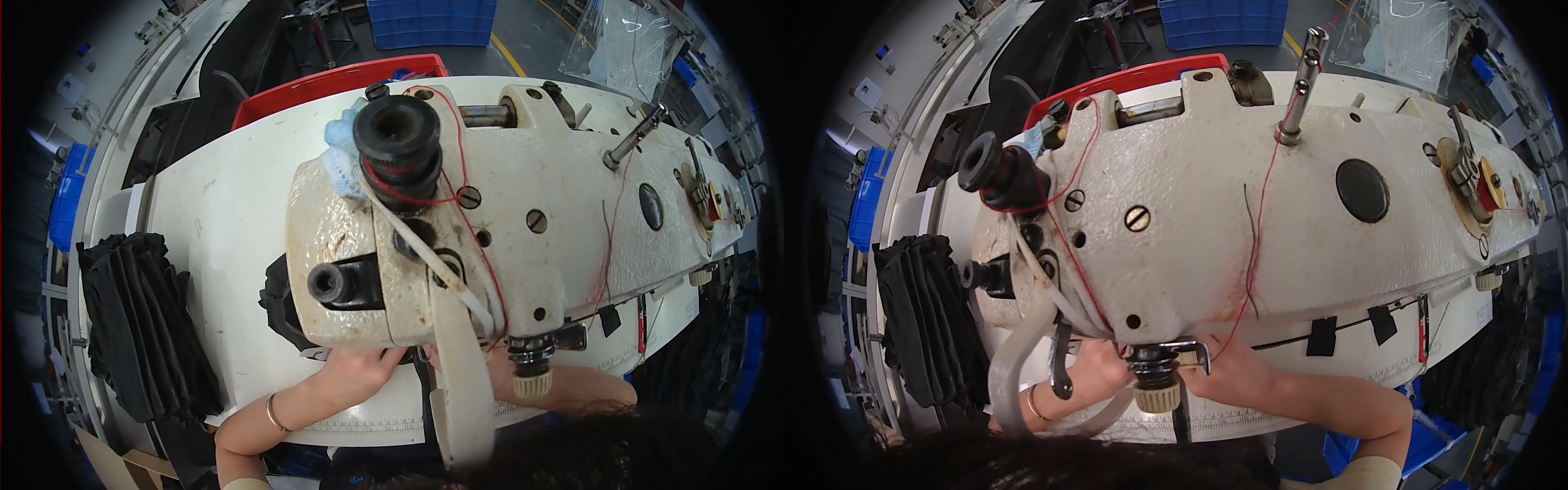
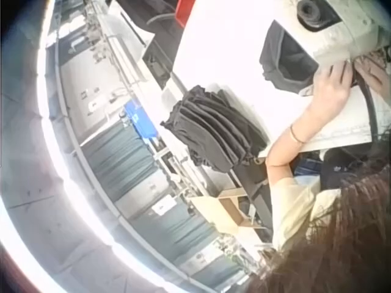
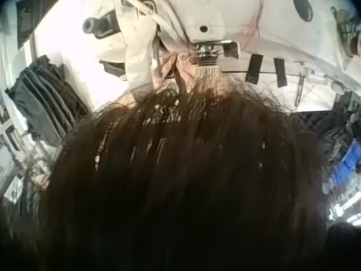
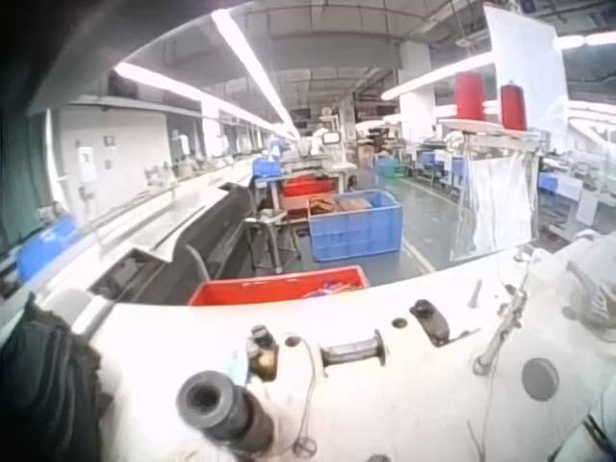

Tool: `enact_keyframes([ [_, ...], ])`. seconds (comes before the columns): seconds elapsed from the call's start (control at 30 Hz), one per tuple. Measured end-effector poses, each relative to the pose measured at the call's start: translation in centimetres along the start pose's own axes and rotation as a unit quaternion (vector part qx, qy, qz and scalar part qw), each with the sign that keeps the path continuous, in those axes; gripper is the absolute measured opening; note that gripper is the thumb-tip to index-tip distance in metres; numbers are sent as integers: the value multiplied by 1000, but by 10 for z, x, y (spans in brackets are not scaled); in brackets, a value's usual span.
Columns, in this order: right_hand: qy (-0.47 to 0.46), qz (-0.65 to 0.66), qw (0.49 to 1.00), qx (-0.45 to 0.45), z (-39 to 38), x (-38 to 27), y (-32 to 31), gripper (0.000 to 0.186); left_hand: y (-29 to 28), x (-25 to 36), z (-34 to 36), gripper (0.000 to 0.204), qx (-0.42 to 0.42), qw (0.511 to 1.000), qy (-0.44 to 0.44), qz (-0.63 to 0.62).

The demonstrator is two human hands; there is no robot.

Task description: Sewing black leather or synthetic parts using an industrial sewing machine.

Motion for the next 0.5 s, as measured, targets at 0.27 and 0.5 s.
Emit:
enact_keyframes([
  [0.27, -46, -18, 997, -57, -7, 7, -5, 19, -3, 0, -2, 34, 9, 1000, 4, 29],
  [0.5, 13, 59, 997, -45, -7, 29, -10, 20, 2, -9, -3, 36, -2, 1000, -25, -10],
])
Point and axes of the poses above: each hand's wrist, its own z-axis towards the middle knuckle, its own y-axis out of the palm, x = y × z, the point moved 1 cm from there along z, towards the middle knuckle, and after that the axes turned 6 degrees about z, right-handed, at the moved point
